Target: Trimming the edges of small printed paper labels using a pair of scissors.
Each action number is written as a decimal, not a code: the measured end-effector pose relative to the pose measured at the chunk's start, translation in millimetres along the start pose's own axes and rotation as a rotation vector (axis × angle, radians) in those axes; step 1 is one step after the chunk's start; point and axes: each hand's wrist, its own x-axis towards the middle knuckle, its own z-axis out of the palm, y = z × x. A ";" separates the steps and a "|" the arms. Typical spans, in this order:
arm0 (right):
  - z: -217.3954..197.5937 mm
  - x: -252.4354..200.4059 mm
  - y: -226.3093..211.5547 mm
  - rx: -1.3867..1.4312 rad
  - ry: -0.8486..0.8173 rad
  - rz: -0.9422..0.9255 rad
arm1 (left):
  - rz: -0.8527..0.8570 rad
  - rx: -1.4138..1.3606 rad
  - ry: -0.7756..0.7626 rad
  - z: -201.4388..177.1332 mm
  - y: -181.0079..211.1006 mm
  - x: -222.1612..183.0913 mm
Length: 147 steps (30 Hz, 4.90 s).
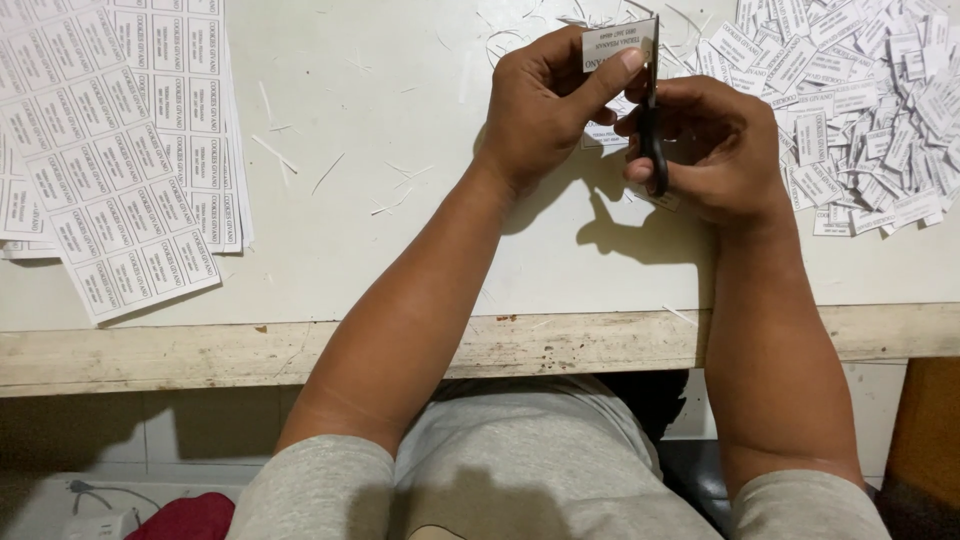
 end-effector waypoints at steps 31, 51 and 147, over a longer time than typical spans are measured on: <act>-50.8 13.1 7.4 -0.033 0.872 -0.557 | 0.238 0.731 0.164 50.6 -26.5 -3.4; -10.6 21.4 -4.4 -0.111 0.664 -0.402 | 0.166 1.375 -0.221 -37.5 0.9 -13.6; 9.4 28.2 0.2 -0.319 0.355 -0.210 | 0.022 0.144 0.142 -0.4 -6.0 13.0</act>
